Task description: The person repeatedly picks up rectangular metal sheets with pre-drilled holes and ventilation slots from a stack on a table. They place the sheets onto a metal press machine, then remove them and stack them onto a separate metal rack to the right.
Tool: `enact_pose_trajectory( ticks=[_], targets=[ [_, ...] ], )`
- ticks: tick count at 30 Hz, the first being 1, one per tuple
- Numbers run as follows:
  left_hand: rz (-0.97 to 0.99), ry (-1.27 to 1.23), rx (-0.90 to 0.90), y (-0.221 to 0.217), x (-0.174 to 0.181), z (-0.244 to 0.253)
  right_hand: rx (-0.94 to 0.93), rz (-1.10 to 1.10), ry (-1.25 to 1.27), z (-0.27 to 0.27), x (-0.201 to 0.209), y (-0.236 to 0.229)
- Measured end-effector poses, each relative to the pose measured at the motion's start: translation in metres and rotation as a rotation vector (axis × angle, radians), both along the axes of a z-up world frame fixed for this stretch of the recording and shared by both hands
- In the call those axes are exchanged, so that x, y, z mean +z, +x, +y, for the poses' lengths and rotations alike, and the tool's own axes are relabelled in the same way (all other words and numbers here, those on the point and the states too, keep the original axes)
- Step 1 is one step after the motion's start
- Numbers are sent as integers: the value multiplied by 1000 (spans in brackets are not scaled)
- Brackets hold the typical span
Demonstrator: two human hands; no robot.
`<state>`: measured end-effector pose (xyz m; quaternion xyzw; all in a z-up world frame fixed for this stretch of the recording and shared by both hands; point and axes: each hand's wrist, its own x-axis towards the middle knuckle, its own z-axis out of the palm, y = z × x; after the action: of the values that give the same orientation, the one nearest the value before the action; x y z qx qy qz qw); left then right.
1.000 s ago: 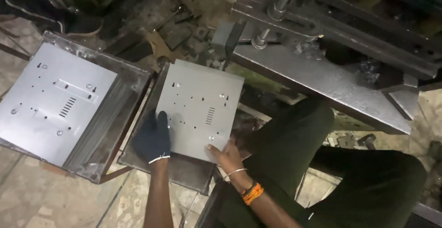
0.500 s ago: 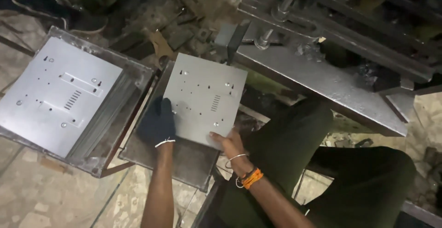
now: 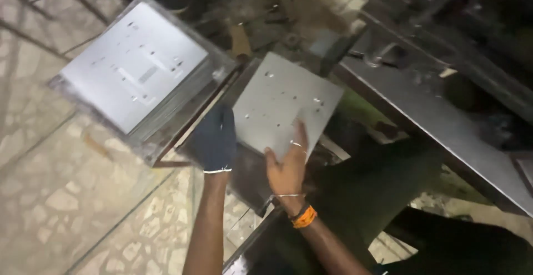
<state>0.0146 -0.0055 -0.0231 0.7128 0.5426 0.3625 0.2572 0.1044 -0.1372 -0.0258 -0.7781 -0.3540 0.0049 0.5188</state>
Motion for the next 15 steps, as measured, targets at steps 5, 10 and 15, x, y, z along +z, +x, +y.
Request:
enact_pose_trajectory(
  ticks=[5, 10, 15],
  targets=[
    [139, 360, 74, -68, 35, 48, 472, 143, -85, 36, -3, -40],
    [180, 513, 162, -148, 22, 162, 676, 490, -318, 96, -30, -75],
    [656, 567, 144, -198, -75, 277, 798, 808, -153, 145, -41, -102]
  ],
)
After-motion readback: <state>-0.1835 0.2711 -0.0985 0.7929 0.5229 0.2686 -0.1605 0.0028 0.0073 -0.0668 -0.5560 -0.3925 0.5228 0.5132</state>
